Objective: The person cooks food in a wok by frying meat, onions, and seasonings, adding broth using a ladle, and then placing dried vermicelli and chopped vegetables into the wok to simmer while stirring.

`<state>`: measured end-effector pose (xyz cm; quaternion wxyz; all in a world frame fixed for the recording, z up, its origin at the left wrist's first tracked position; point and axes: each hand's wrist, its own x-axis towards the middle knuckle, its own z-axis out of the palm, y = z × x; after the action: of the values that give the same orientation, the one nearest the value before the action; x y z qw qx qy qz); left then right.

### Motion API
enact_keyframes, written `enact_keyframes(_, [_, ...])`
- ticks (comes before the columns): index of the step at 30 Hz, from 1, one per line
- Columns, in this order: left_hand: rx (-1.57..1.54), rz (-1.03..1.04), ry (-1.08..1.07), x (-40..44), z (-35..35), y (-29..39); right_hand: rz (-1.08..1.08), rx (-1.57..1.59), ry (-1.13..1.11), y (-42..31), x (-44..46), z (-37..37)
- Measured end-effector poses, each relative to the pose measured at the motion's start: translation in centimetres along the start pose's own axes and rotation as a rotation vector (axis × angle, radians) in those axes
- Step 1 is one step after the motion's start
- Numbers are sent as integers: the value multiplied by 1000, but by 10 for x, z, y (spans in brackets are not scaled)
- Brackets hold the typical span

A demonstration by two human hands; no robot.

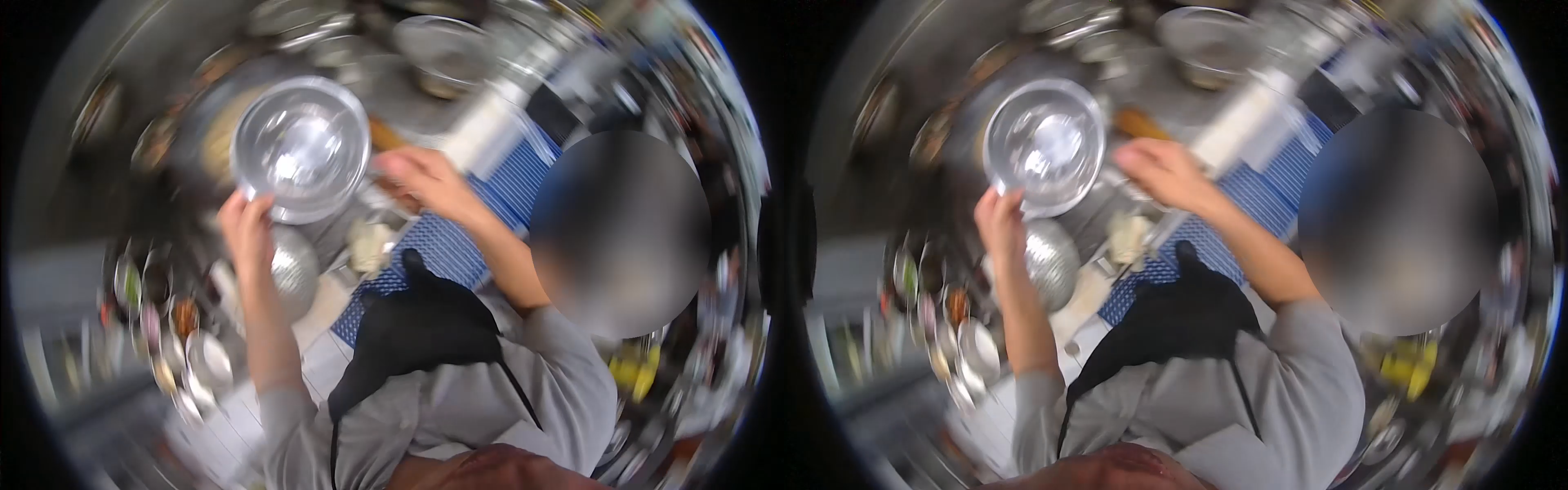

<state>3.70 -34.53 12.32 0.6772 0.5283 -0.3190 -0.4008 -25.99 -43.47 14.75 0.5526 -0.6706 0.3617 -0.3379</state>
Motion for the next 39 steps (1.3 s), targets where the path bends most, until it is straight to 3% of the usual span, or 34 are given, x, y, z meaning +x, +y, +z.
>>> enact_keyframes(2, [0,32,-269,-13,30,-12,72,273,87,-2,-23,-10])
enact_keyframes(5, [1,-12,-441,-22,75,-36,15,372,247,24,-54,-54])
enact_keyframes(9, [-19,38,-748,-67,173,-11,123,593,693,29,-117,-142])
enact_keyframes(13, [40,-38,-1049,-78,215,-23,-133,629,1296,63,-204,-272])
enact_keyframes(16, [105,-133,-977,-83,244,-39,-401,543,1805,84,-285,-388])
enact_keyframes(17, [112,-180,-953,-85,255,-42,-325,441,1959,93,-323,-429])
enact_keyframes(20, [143,-271,-892,-91,287,-50,-408,264,2334,135,-428,-535])
enact_keyframes(22, [132,-229,-841,-94,304,-65,-177,344,2485,150,-479,-575])
enact_keyframes(24, [153,-261,-826,-100,321,-66,-168,731,2483,173,-517,-601])
enact_keyframes(26, [207,-260,-786,-103,330,-68,-243,868,2515,201,-534,-619])
enact_keyframes(28, [259,-299,-760,-110,338,-64,-111,922,2384,242,-561,-637])
enact_keyframes(29, [282,-318,-746,-112,341,-63,-179,956,2305,254,-564,-638])
enact_keyframes(32, [229,-318,-702,-113,334,-79,-298,1044,2499,207,-508,-609])
enact_keyframes(34, [232,-344,-726,-122,334,-76,-496,1145,2233,232,-519,-619])
enact_keyframes(35, [260,-410,-711,-126,332,-74,-446,879,2179,213,-490,-604])
enact_keyframes(36, [364,-381,-755,-125,321,-84,-506,931,2015,227,-487,-609])
enact_keyframes(37, [315,-472,-779,-132,324,-75,-451,540,1642,216,-466,-599])
enact_keyframes(38, [214,-526,-890,-131,312,-82,-469,548,1589,143,-385,-540])
enact_keyframes(39, [235,-507,-998,-133,309,-78,-389,561,1462,124,-342,-516])
